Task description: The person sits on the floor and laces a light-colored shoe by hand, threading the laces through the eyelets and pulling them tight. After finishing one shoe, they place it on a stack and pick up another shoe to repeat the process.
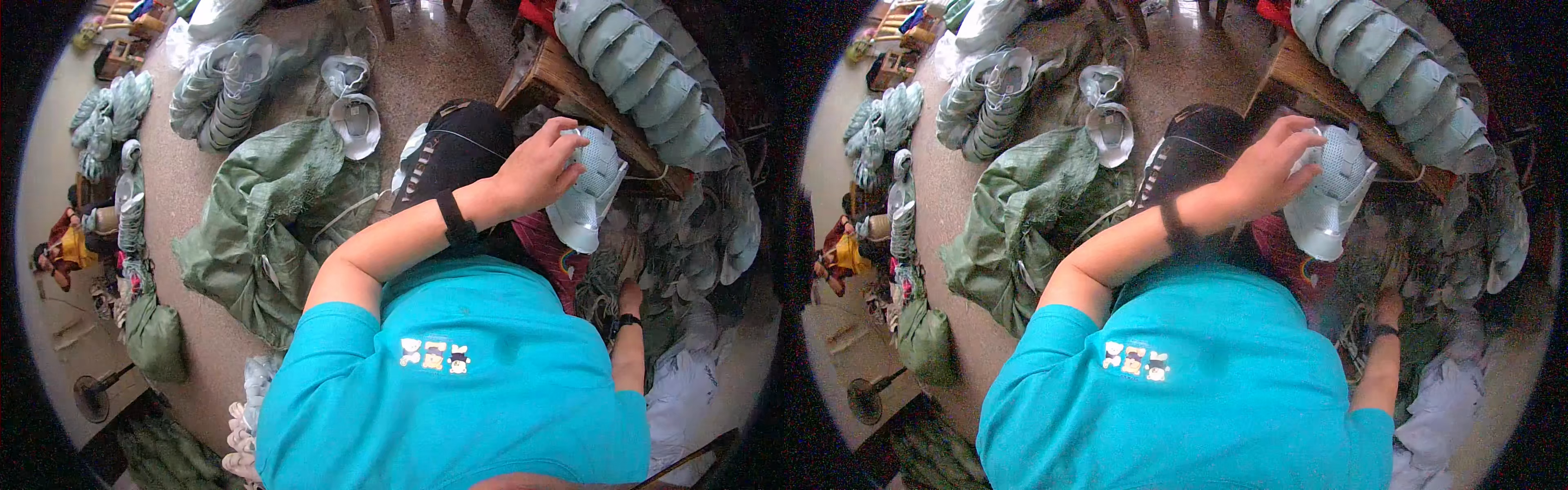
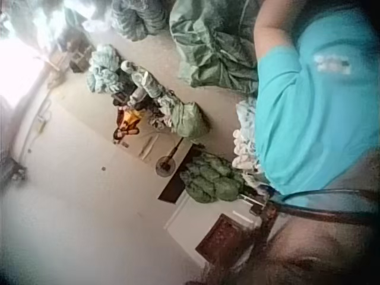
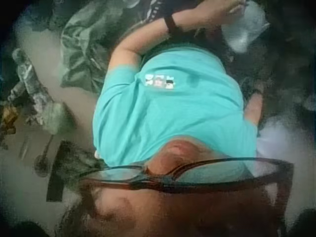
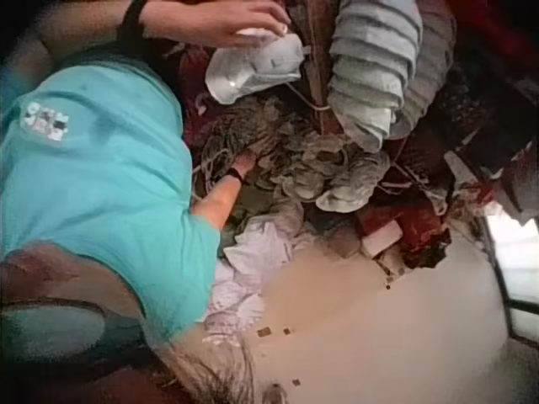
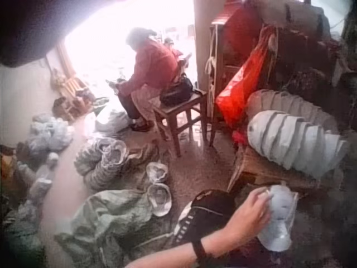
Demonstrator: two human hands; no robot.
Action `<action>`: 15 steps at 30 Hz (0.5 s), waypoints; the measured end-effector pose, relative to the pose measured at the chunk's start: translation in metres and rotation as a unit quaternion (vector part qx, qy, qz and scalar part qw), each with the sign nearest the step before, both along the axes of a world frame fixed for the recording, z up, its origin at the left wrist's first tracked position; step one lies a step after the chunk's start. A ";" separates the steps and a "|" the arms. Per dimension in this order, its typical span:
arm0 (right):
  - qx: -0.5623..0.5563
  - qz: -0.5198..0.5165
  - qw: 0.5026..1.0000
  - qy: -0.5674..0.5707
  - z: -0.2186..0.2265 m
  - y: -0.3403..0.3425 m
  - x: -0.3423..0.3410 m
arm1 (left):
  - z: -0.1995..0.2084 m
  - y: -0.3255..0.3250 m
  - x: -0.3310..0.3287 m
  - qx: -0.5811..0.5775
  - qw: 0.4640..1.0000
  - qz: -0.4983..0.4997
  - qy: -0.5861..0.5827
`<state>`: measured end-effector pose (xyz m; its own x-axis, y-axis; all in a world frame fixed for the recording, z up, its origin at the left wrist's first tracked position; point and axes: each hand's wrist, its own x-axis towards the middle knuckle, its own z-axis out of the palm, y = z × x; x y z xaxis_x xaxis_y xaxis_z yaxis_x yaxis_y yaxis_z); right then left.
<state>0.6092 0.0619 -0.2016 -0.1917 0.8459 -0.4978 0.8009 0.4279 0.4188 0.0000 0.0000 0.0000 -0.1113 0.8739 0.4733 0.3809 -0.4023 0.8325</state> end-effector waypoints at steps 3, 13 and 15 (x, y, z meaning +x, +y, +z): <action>0.072 -0.111 0.988 0.083 0.036 -0.009 -0.062 | 0.002 -0.010 -0.007 0.025 0.999 0.019 0.027; 0.001 -0.154 0.797 0.585 0.199 -0.024 -0.284 | 0.028 -0.005 0.033 -0.002 0.972 -0.215 -0.097; -0.061 -0.083 0.780 0.617 0.254 -0.057 -0.321 | 0.034 -0.008 0.042 -0.088 0.939 -0.307 -0.127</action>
<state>0.2887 0.0049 0.0525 -0.4820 0.8706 -0.0988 0.6100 0.2525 -0.7511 0.0420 -0.0079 0.0339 0.3490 0.8723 0.3424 -0.0976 -0.3295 0.9391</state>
